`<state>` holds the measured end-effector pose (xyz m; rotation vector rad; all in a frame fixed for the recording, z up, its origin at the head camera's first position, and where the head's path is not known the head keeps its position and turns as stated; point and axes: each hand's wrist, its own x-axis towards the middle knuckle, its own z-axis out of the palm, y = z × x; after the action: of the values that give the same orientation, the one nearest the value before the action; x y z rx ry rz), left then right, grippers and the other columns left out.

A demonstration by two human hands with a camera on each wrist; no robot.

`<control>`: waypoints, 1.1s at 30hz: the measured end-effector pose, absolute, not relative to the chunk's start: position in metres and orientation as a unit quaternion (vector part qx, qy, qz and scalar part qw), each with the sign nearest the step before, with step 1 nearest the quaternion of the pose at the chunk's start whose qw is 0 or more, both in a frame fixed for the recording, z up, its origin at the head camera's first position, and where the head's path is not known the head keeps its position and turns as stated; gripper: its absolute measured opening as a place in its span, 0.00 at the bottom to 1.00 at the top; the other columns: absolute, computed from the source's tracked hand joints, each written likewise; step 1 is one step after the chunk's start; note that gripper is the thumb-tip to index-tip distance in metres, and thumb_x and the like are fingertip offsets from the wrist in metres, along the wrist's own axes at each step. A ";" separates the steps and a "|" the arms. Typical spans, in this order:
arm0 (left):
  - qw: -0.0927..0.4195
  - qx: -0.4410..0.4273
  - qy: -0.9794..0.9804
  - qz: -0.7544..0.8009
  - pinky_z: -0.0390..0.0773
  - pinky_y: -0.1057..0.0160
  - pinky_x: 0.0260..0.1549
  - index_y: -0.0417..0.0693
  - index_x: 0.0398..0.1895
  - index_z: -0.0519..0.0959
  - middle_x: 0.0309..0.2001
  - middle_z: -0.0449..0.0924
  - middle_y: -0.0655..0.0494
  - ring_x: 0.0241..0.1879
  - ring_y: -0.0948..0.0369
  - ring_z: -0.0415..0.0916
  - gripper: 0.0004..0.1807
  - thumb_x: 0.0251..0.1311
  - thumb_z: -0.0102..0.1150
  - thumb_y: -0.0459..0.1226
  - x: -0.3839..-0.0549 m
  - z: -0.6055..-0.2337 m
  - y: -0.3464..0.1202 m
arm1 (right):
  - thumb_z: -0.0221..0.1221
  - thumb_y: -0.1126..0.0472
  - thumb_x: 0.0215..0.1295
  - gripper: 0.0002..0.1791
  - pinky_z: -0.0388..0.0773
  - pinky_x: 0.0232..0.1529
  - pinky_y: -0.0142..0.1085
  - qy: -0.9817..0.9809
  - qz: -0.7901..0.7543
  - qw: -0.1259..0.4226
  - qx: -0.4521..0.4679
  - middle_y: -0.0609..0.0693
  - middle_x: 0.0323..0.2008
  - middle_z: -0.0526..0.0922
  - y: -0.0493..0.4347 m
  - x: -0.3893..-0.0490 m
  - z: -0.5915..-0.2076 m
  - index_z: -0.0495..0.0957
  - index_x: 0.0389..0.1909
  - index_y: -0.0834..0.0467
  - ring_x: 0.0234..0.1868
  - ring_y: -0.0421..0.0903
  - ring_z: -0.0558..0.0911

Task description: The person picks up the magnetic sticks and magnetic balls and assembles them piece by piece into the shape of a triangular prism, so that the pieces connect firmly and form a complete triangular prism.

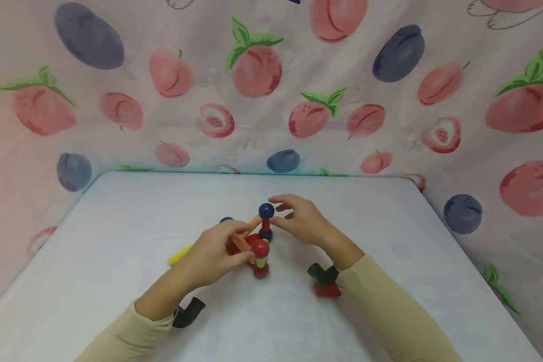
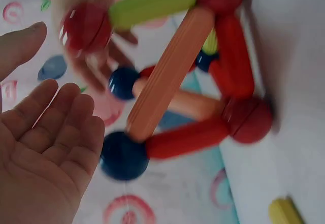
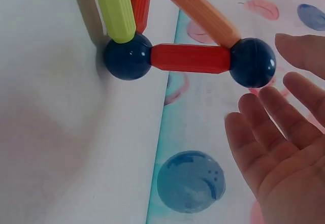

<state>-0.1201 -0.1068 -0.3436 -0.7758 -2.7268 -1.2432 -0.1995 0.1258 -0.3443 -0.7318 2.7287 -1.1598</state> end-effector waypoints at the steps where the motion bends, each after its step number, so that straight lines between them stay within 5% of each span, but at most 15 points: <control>1: 0.010 -0.246 -0.879 -0.409 0.83 0.55 0.42 0.42 0.59 0.78 0.47 0.79 0.54 0.40 0.56 0.78 0.26 0.57 0.73 0.35 -0.119 -0.345 -0.103 | 0.66 0.59 0.67 0.28 0.77 0.57 0.47 0.894 -0.375 0.048 -0.240 0.52 0.63 0.76 0.125 -0.202 -0.345 0.73 0.67 0.56 0.59 0.51 0.78; 10: 0.011 -0.258 -0.892 -0.372 0.83 0.59 0.42 0.45 0.56 0.79 0.52 0.80 0.52 0.44 0.57 0.75 0.23 0.57 0.73 0.35 -0.119 -0.351 -0.080 | 0.62 0.62 0.70 0.24 0.79 0.54 0.42 0.889 -0.375 0.079 -0.248 0.52 0.60 0.79 0.118 -0.211 -0.345 0.74 0.66 0.57 0.57 0.50 0.80; 18: 0.022 -0.251 -0.899 -0.359 0.80 0.64 0.36 0.44 0.53 0.81 0.43 0.80 0.55 0.37 0.57 0.75 0.19 0.57 0.71 0.31 -0.120 -0.351 -0.093 | 0.64 0.62 0.68 0.23 0.81 0.50 0.39 0.889 -0.376 0.089 -0.246 0.53 0.57 0.79 0.122 -0.206 -0.343 0.76 0.63 0.60 0.53 0.49 0.81; 25: 0.039 -0.219 -0.912 -0.343 0.81 0.52 0.48 0.43 0.55 0.81 0.51 0.81 0.52 0.50 0.53 0.78 0.20 0.58 0.70 0.32 -0.126 -0.349 -0.112 | 0.67 0.58 0.65 0.23 0.81 0.47 0.37 0.895 -0.364 0.082 -0.246 0.51 0.51 0.80 0.128 -0.199 -0.339 0.78 0.60 0.61 0.48 0.46 0.81; 33: 0.040 -0.186 -0.917 -0.350 0.80 0.50 0.49 0.41 0.56 0.80 0.51 0.82 0.51 0.49 0.51 0.78 0.21 0.60 0.69 0.32 -0.130 -0.355 -0.122 | 0.69 0.57 0.63 0.21 0.81 0.43 0.35 0.899 -0.363 0.088 -0.228 0.46 0.43 0.80 0.135 -0.183 -0.341 0.79 0.55 0.59 0.43 0.44 0.79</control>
<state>-0.1295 -0.1223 -0.3555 -0.5692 -2.8105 -1.0709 -0.1834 0.1353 -0.3413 -0.6798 2.6770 -1.0797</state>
